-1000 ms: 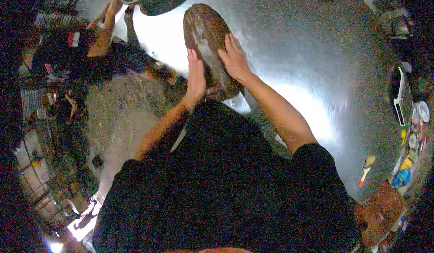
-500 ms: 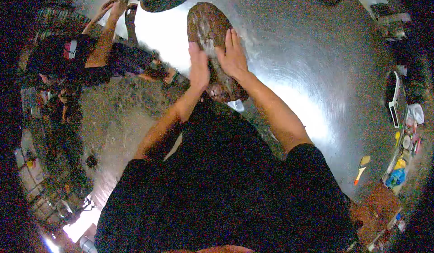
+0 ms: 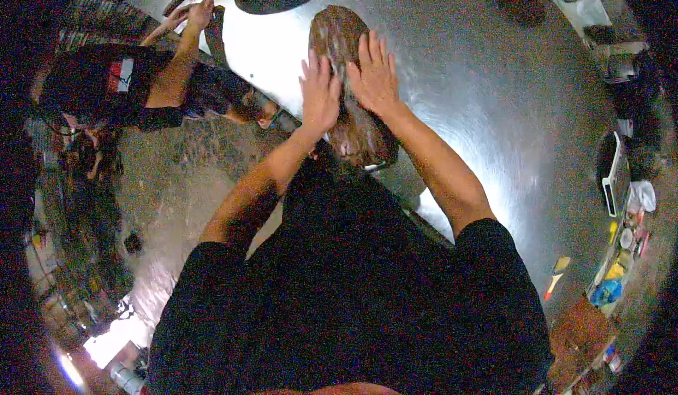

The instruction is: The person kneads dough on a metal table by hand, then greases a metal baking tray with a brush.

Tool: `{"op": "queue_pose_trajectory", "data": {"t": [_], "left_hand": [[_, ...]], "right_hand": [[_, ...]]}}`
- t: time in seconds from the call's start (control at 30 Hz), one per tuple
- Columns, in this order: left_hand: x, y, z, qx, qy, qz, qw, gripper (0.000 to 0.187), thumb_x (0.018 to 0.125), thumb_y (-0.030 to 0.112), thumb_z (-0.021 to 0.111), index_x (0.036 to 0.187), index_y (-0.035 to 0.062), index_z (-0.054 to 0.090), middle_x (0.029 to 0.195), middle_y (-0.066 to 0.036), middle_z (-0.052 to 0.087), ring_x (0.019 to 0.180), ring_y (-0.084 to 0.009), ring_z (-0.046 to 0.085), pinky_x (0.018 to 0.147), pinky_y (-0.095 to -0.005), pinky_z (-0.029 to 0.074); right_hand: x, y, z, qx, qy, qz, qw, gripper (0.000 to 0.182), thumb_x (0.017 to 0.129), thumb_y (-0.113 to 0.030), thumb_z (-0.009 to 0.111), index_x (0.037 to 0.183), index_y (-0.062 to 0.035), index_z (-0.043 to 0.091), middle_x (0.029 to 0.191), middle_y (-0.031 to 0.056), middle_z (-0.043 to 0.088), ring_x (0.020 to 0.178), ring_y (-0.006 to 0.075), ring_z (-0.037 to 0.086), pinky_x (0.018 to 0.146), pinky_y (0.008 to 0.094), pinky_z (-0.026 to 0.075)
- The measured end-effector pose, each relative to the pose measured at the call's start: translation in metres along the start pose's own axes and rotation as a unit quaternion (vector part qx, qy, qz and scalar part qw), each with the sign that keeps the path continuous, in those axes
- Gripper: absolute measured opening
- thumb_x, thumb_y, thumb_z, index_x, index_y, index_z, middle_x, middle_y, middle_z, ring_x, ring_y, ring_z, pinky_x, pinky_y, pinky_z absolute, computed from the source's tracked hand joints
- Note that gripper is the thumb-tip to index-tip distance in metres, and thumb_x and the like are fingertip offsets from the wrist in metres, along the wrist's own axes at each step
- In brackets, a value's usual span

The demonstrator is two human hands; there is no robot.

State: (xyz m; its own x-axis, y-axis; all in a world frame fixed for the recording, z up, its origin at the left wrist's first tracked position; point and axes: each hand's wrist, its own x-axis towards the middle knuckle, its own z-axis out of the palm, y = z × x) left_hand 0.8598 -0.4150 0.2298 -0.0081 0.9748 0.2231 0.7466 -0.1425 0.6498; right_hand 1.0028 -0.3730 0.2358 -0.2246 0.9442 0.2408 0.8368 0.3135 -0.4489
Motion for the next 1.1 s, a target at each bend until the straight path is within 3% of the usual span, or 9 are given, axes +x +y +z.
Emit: {"op": "queue_pose_trajectory", "data": {"t": [0.13, 0.2, 0.4, 0.53, 0.6, 0.7, 0.83, 0.97, 1.1], "left_hand": [[-0.004, -0.014, 0.011, -0.076, 0.016, -0.023, 0.997, 0.059, 0.098, 0.025, 0.037, 0.147, -0.0035, 0.019, 0.155, -0.022, 0.011, 0.143, -0.0427, 0.008, 0.115, -0.0495, 0.01], [0.003, -0.006, 0.008, -0.134, 0.078, -0.045, 0.987, 0.057, 0.1, 0.026, 0.034, 0.146, -0.0045, 0.019, 0.154, -0.024, 0.013, 0.143, -0.0408, 0.009, 0.117, -0.0412, 0.01], [0.008, -0.005, -0.004, -0.233, 0.031, -0.108, 0.966, 0.055, 0.101, 0.027, 0.031, 0.146, -0.0038, 0.023, 0.154, -0.022, 0.018, 0.143, -0.0342, 0.015, 0.117, -0.0372, 0.014], [0.006, -0.013, -0.007, -0.258, 0.011, -0.119, 0.959, 0.056, 0.101, 0.03, 0.034, 0.146, -0.002, 0.024, 0.153, -0.02, 0.022, 0.143, -0.0307, 0.019, 0.116, -0.0351, 0.015], [0.001, -0.016, -0.011, -0.258, -0.003, -0.146, 0.955, 0.06, 0.1, 0.033, 0.038, 0.147, -0.0016, 0.023, 0.153, -0.02, 0.023, 0.143, -0.0309, 0.019, 0.116, -0.035, 0.016], [0.0, -0.018, -0.017, -0.274, 0.007, -0.146, 0.951, 0.061, 0.1, 0.032, 0.039, 0.147, -0.0013, 0.022, 0.153, -0.019, 0.023, 0.143, -0.0308, 0.019, 0.116, -0.0351, 0.016], [0.002, -0.031, -0.01, -0.286, 0.005, -0.143, 0.948, 0.061, 0.099, 0.033, 0.04, 0.148, 0.0009, 0.022, 0.153, -0.019, 0.023, 0.143, -0.0302, 0.019, 0.116, -0.0354, 0.015], [0.006, -0.032, -0.015, -0.273, -0.024, -0.138, 0.952, 0.062, 0.098, 0.031, 0.045, 0.147, 0.0001, 0.024, 0.152, -0.021, 0.024, 0.143, -0.0309, 0.021, 0.116, -0.0347, 0.016], [0.006, -0.033, -0.01, -0.275, -0.035, -0.122, 0.953, 0.064, 0.097, 0.032, 0.047, 0.147, 0.0009, 0.023, 0.153, -0.022, 0.021, 0.143, -0.0311, 0.018, 0.116, -0.0346, 0.015]], "right_hand": [[0.014, -0.01, 0.0, -0.004, -0.071, 0.04, 0.997, 0.067, 0.093, -0.033, 0.045, 0.146, 0.0009, 0.023, 0.153, 0.022, 0.019, 0.141, 0.0408, 0.019, 0.113, 0.0515, 0.02], [0.023, -0.013, 0.0, 0.01, 0.008, -0.012, 1.0, 0.066, 0.093, -0.033, 0.046, 0.146, 0.0002, 0.024, 0.154, 0.0212, 0.02, 0.141, 0.0406, 0.019, 0.113, 0.0518, 0.019], [0.03, -0.034, -0.01, -0.063, 0.056, -0.07, 0.994, 0.066, 0.092, -0.033, 0.048, 0.147, -0.0025, 0.026, 0.154, 0.0186, 0.02, 0.141, 0.0399, 0.02, 0.112, 0.054, 0.02], [0.049, -0.029, 0.011, -0.095, -0.051, -0.038, 0.993, 0.066, 0.093, -0.034, 0.048, 0.147, -0.0035, 0.026, 0.154, 0.0189, 0.02, 0.141, 0.0401, 0.02, 0.111, 0.0549, 0.02], [0.056, -0.033, 0.003, -0.083, 0.07, -0.096, 0.989, 0.065, 0.094, -0.036, 0.047, 0.146, -0.0036, 0.027, 0.154, 0.0193, 0.021, 0.14, 0.0402, 0.021, 0.111, 0.0548, 0.02], [0.072, -0.027, 0.015, -0.095, -0.077, -0.065, 0.99, 0.067, 0.094, -0.039, 0.046, 0.147, -0.0037, 0.027, 0.154, 0.0193, 0.021, 0.141, 0.0394, 0.02, 0.112, 0.0535, 0.02], [0.079, -0.012, 0.033, -0.121, -0.024, -0.084, 0.989, 0.071, 0.092, -0.043, 0.046, 0.147, -0.0037, 0.025, 0.153, 0.0219, 0.019, 0.14, 0.0398, 0.022, 0.113, 0.0496, 0.02], [0.105, -0.02, 0.01, -0.084, -0.064, -0.057, 0.993, 0.066, 0.084, -0.046, 0.057, 0.133, -0.0011, 0.049, 0.14, 0.0233, 0.043, 0.131, 0.0385, 0.039, 0.109, 0.0448, 0.031], [0.151, -0.009, 0.022, -0.053, 0.087, -0.095, 0.99, 0.061, 0.079, -0.041, 0.066, 0.124, -0.0022, 0.057, 0.128, 0.0212, 0.054, 0.118, 0.0347, 0.053, 0.1, 0.0438, 0.041]]}}
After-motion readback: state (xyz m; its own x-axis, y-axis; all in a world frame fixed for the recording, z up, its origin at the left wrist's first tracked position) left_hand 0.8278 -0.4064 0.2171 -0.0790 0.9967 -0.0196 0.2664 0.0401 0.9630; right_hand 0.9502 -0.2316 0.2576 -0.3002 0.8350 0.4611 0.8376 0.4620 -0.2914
